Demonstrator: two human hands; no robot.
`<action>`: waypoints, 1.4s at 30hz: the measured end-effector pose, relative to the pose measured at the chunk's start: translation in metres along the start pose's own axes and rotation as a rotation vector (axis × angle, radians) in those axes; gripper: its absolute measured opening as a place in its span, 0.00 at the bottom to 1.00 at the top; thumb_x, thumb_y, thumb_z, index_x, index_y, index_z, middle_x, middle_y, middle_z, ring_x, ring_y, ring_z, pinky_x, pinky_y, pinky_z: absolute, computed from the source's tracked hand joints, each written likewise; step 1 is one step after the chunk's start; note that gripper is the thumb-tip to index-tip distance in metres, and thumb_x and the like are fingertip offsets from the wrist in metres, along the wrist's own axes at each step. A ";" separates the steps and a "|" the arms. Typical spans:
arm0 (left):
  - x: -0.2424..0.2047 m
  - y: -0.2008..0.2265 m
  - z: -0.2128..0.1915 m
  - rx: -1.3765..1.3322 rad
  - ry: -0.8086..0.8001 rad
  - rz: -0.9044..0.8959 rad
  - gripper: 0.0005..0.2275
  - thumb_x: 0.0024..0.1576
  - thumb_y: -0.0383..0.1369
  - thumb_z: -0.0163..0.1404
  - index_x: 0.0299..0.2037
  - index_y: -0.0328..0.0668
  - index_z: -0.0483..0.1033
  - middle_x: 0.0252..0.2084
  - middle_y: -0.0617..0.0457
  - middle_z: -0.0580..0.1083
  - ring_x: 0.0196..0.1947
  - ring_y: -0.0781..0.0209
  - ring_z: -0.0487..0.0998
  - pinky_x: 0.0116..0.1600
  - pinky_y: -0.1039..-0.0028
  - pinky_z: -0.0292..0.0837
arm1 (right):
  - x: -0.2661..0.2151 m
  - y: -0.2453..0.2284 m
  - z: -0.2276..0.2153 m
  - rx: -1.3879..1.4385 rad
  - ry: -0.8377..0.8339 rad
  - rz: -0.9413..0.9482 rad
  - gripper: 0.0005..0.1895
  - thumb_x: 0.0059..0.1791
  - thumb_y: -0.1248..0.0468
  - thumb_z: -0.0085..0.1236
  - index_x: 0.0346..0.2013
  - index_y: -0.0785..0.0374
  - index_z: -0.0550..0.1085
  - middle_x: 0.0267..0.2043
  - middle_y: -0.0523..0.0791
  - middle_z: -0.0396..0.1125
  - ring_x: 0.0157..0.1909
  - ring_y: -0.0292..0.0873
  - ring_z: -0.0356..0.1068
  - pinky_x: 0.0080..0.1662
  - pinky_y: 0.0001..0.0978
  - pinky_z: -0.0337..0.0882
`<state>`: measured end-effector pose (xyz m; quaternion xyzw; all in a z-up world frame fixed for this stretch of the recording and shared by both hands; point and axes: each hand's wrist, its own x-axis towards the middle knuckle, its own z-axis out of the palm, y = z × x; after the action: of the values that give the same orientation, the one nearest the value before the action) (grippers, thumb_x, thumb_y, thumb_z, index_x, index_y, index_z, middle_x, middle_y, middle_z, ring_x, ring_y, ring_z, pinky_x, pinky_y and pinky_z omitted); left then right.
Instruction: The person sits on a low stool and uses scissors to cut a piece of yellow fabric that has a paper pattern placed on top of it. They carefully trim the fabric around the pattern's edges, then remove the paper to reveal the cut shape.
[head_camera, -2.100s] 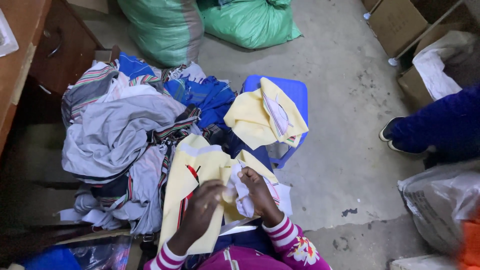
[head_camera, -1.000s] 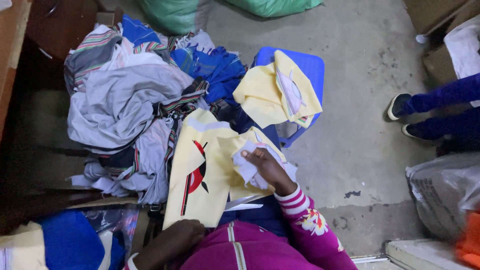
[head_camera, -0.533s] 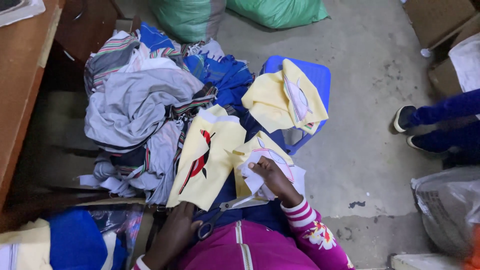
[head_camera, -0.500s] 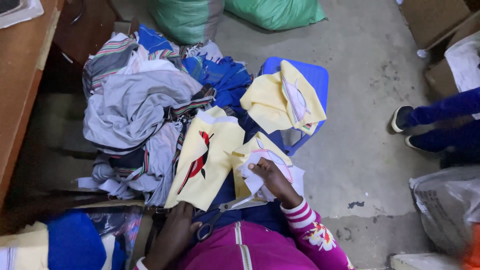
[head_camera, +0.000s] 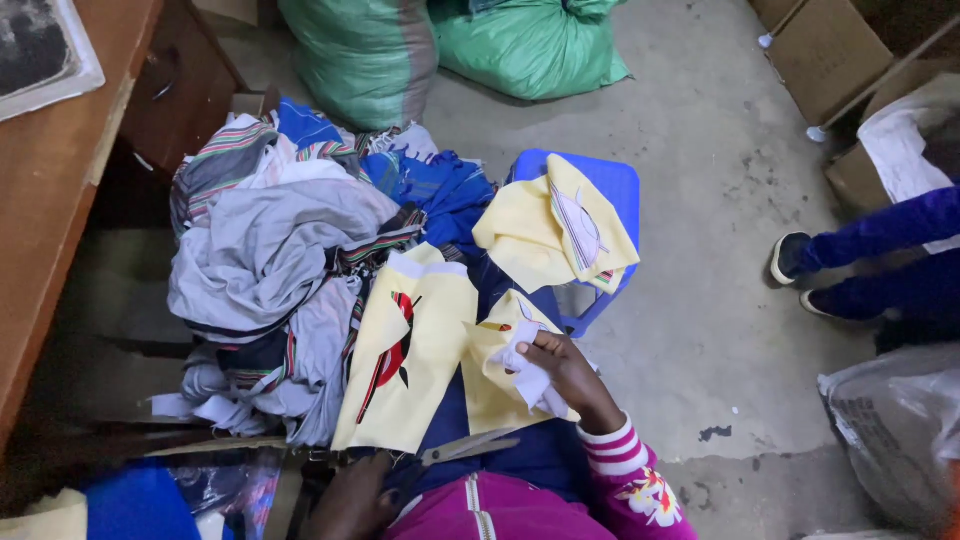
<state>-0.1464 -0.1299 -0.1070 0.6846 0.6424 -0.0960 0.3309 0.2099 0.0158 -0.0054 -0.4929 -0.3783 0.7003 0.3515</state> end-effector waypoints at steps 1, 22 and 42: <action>-0.006 -0.004 -0.019 -0.126 -0.172 -0.030 0.13 0.54 0.44 0.57 0.44 0.54 0.73 0.41 0.54 0.76 0.43 0.53 0.78 0.48 0.59 0.69 | -0.004 -0.005 0.000 0.033 -0.010 0.006 0.15 0.55 0.62 0.58 0.51 0.67 0.82 0.43 0.52 0.81 0.34 0.45 0.79 0.34 0.30 0.74; -0.013 0.051 -0.110 -0.308 -0.612 -0.007 0.12 0.60 0.43 0.54 0.52 0.60 0.77 0.48 0.65 0.81 0.48 0.74 0.80 0.54 0.82 0.69 | 0.016 -0.004 -0.002 -0.027 -0.099 0.038 0.12 0.52 0.61 0.64 0.47 0.64 0.84 0.41 0.45 0.81 0.33 0.41 0.78 0.34 0.27 0.73; -0.002 0.091 -0.134 -0.242 -0.412 0.121 0.20 0.60 0.54 0.47 0.54 0.54 0.77 0.59 0.49 0.80 0.59 0.54 0.83 0.56 0.66 0.74 | -0.006 -0.025 0.009 -0.276 -0.055 -0.103 0.12 0.55 0.60 0.61 0.35 0.63 0.87 0.28 0.41 0.79 0.25 0.32 0.70 0.31 0.25 0.59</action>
<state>-0.1006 -0.0503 0.0262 0.6433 0.5261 -0.1359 0.5394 0.2059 0.0209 0.0211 -0.4971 -0.5052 0.6358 0.3056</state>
